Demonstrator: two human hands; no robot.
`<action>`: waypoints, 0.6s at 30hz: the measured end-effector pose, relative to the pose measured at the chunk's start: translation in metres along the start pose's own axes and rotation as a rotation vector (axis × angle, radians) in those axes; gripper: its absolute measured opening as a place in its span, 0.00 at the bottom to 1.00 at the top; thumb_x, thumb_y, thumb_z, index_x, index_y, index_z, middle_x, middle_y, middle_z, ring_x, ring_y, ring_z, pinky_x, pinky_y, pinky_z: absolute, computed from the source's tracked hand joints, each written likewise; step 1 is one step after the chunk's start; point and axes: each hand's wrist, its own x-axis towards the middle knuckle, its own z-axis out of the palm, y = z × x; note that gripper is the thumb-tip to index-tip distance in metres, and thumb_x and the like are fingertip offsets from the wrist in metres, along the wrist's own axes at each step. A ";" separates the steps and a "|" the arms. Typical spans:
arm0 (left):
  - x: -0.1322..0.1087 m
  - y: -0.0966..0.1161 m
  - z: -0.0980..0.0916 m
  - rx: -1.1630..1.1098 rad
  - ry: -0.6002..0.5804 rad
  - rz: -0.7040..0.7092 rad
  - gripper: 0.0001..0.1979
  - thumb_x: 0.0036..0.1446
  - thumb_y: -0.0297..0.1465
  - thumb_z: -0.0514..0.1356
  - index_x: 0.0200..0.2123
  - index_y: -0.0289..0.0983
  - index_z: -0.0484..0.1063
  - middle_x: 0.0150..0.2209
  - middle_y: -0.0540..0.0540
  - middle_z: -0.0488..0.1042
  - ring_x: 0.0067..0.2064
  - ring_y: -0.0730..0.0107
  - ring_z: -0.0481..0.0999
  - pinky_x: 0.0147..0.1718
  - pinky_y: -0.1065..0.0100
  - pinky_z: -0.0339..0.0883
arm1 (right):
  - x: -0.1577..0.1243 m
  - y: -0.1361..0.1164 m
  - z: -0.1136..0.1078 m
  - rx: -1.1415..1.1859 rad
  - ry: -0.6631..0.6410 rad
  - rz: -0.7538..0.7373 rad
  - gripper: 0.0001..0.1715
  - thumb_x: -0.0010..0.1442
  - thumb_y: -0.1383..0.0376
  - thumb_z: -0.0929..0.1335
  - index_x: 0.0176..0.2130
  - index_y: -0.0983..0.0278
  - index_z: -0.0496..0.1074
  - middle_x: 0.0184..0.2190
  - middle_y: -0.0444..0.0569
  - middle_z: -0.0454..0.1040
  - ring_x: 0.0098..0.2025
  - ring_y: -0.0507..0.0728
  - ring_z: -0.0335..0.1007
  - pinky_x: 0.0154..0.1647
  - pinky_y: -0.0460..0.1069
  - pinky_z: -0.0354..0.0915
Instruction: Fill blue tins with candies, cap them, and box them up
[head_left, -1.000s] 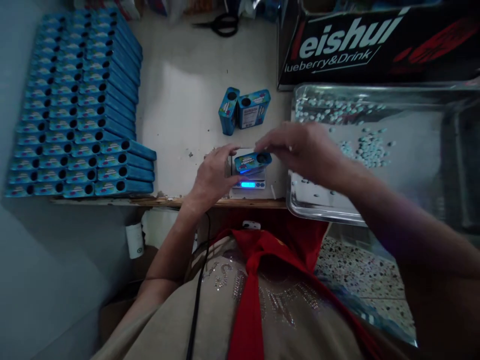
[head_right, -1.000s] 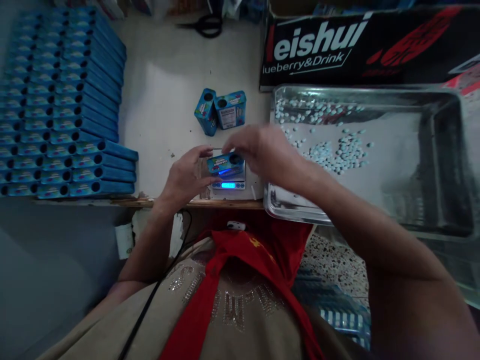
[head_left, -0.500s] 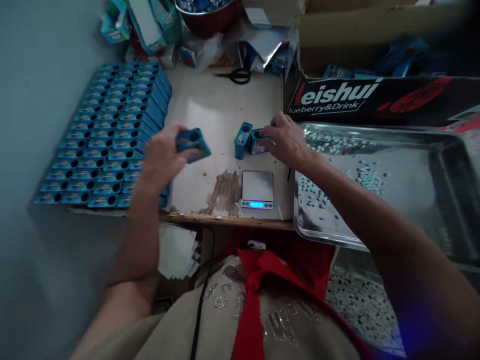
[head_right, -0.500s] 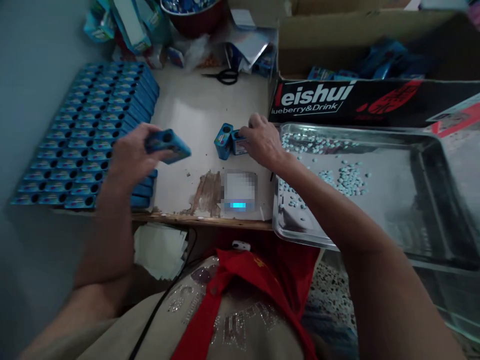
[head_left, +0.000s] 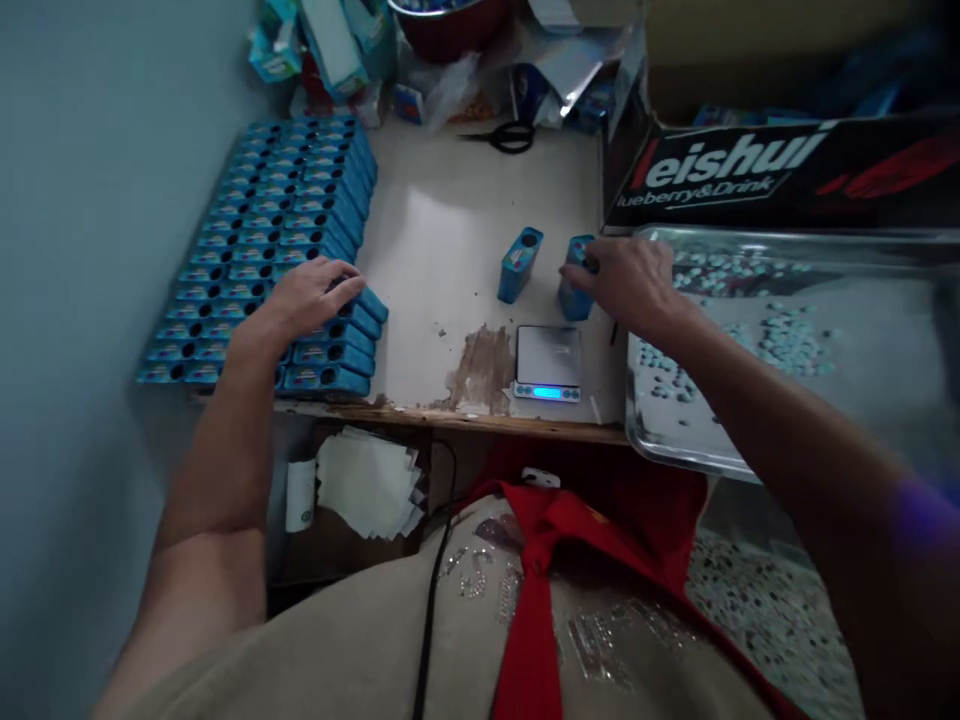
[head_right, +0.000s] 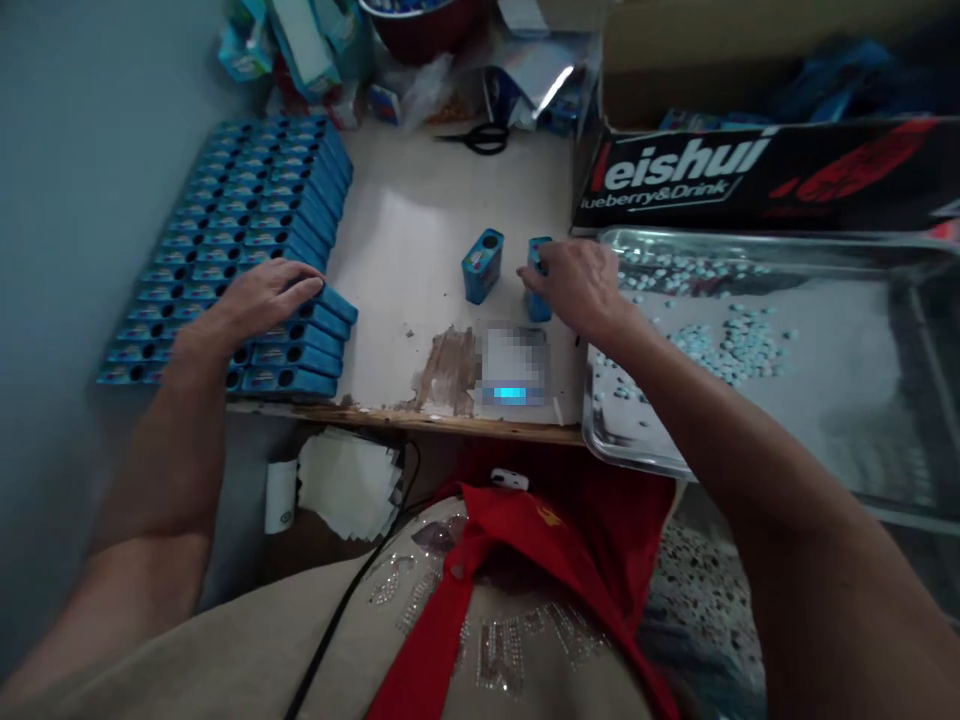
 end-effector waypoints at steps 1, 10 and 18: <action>-0.003 0.005 0.007 0.052 0.057 -0.008 0.30 0.64 0.59 0.61 0.50 0.40 0.82 0.54 0.39 0.85 0.58 0.48 0.79 0.69 0.42 0.67 | -0.010 0.003 -0.007 -0.001 -0.012 -0.042 0.19 0.70 0.52 0.73 0.32 0.60 0.77 0.34 0.57 0.81 0.39 0.63 0.73 0.39 0.54 0.58; -0.035 0.096 0.012 0.080 0.198 0.080 0.37 0.66 0.62 0.60 0.66 0.45 0.77 0.70 0.31 0.75 0.75 0.25 0.69 0.75 0.22 0.47 | -0.085 0.020 -0.034 0.207 -0.144 -0.305 0.09 0.72 0.56 0.73 0.47 0.56 0.83 0.51 0.52 0.83 0.40 0.59 0.77 0.43 0.53 0.67; -0.050 0.151 0.026 0.176 0.225 0.137 0.18 0.69 0.47 0.67 0.59 0.51 0.79 0.61 0.43 0.83 0.64 0.34 0.78 0.76 0.16 0.39 | -0.133 0.132 -0.053 -0.124 -0.062 0.211 0.31 0.71 0.54 0.78 0.66 0.67 0.79 0.61 0.77 0.77 0.54 0.76 0.78 0.48 0.61 0.64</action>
